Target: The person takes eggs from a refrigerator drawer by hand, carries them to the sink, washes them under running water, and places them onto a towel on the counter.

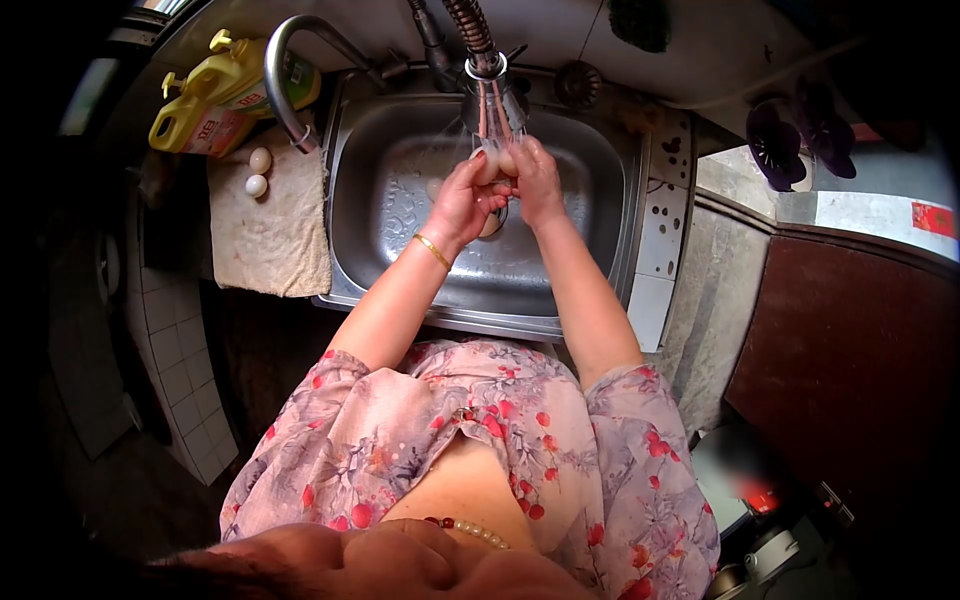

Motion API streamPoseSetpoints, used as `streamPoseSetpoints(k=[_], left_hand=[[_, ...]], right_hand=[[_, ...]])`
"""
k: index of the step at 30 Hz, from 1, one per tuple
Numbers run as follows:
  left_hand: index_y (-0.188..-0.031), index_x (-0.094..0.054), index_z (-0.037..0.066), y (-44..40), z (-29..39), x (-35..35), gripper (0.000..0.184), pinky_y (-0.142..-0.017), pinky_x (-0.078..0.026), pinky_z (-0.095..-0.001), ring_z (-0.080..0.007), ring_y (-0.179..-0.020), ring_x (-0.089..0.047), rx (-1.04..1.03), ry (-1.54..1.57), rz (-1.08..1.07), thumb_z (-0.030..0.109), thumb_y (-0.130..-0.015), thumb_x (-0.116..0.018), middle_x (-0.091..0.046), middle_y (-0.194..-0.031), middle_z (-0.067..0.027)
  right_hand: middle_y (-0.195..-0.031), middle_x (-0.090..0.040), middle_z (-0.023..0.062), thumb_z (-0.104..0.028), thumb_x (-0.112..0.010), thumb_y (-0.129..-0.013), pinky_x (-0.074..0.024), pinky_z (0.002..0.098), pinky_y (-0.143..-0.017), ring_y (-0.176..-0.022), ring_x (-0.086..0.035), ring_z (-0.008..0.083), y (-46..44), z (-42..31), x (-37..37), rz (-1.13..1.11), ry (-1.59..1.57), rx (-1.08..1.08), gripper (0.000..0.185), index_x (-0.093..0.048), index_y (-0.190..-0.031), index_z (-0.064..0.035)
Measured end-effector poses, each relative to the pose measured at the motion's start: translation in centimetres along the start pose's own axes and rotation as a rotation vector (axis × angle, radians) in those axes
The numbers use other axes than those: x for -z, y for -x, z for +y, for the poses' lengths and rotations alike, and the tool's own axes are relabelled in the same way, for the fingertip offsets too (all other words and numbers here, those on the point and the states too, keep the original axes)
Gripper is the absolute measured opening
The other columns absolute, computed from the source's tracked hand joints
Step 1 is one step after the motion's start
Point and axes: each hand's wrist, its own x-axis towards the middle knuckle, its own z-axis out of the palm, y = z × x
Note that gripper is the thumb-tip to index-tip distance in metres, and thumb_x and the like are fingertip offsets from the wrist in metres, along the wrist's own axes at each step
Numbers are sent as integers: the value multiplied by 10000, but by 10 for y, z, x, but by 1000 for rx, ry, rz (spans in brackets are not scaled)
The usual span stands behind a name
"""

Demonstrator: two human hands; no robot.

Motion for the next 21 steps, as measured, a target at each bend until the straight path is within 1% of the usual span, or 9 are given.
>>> streamPoseSetpoints(k=[2, 6, 7, 9, 10, 12, 15, 19, 21], left_hand=[[-1135, -539, 24, -8, -10, 11, 415, -650, -509, -282, -180, -775, -629, 39, 72, 8, 379, -984, -385, -649, -948, -109], [-1140, -539, 35, -12, -17, -1, 434, -783, -523, -358, -228, -900, -627, 64, 294, 299, 401, -979, -372, -628, -1041, -117], [-1129, -541, 48, -23, -26, 9, 430, -876, -498, -390, -254, -947, -609, 39, 376, 323, 412, -976, -370, -608, -1088, -119], [-1087, -544, 51, -27, -20, 9, 406, -888, -495, -390, -255, -933, -611, 33, 466, 356, 405, -975, -382, -613, -1060, -117], [-1066, -545, 52, -28, -17, 11, 394, -895, -493, -390, -255, -926, -612, 27, 510, 373, 401, -974, -388, -616, -1045, -116], [-967, -549, 57, -28, -18, 19, 331, -775, -519, -361, -233, -812, -608, -20, 379, 385, 363, -971, -423, -613, -904, -96], [-933, -562, 31, -12, -8, 13, 292, -629, -503, -313, -190, -668, -574, -64, 192, 380, 299, -961, -449, -589, -777, -76], [-992, -581, -13, 12, 21, 31, 302, -571, -493, -277, -149, -661, -581, -27, -162, 226, 275, -922, -522, -597, -785, -72], [-966, -591, -17, 24, 32, 45, 313, -628, -494, -284, -153, -715, -594, -190, -413, 336, 282, -877, -598, -624, -815, -84]], right_hand=[[-826, -612, 52, -220, -514, -893, -475, 257, -690, -711, -578, 130, 1, 0, -1, 38, -21, -32, 187, -593, -953, -60], [-959, -655, 119, -196, -474, -898, -490, 348, -762, -856, -618, 231, -3, 18, -5, 103, 723, 482, 252, -613, -1042, -43], [-988, -655, 129, -187, -460, -898, -487, 369, -788, -899, -614, 255, 2, 17, -13, 103, 888, 652, 270, -613, -1068, -43], [-1021, -654, 131, -125, -445, -894, -470, 409, -846, -1010, -577, 314, 9, 20, -19, 41, 1083, 855, 293, -606, -1131, -63], [-1009, -655, 128, -107, -453, -889, -473, 409, -842, -1005, -580, 316, 14, 21, -22, 53, 1085, 802, 296, -602, -1141, -66], [-987, -657, 123, -73, -469, -879, -477, 411, -835, -993, -586, 318, 22, 23, -28, 79, 1094, 692, 309, -594, -1161, -74], [-923, -657, 146, -13, -467, -867, -513, 393, -750, -854, -632, 316, 14, 31, -29, 70, 943, 653, 300, -590, -1137, -62], [-854, -658, 191, -19, -476, -869, -522, 375, -731, -797, -660, 322, 1, 37, -32, 48, 837, 553, 229, -612, -1053, -28], [-892, -663, 200, -50, -502, -855, -515, 382, -765, -862, -657, 333, -9, 47, -25, 48, 888, 477, 189, -636, -984, -14]])
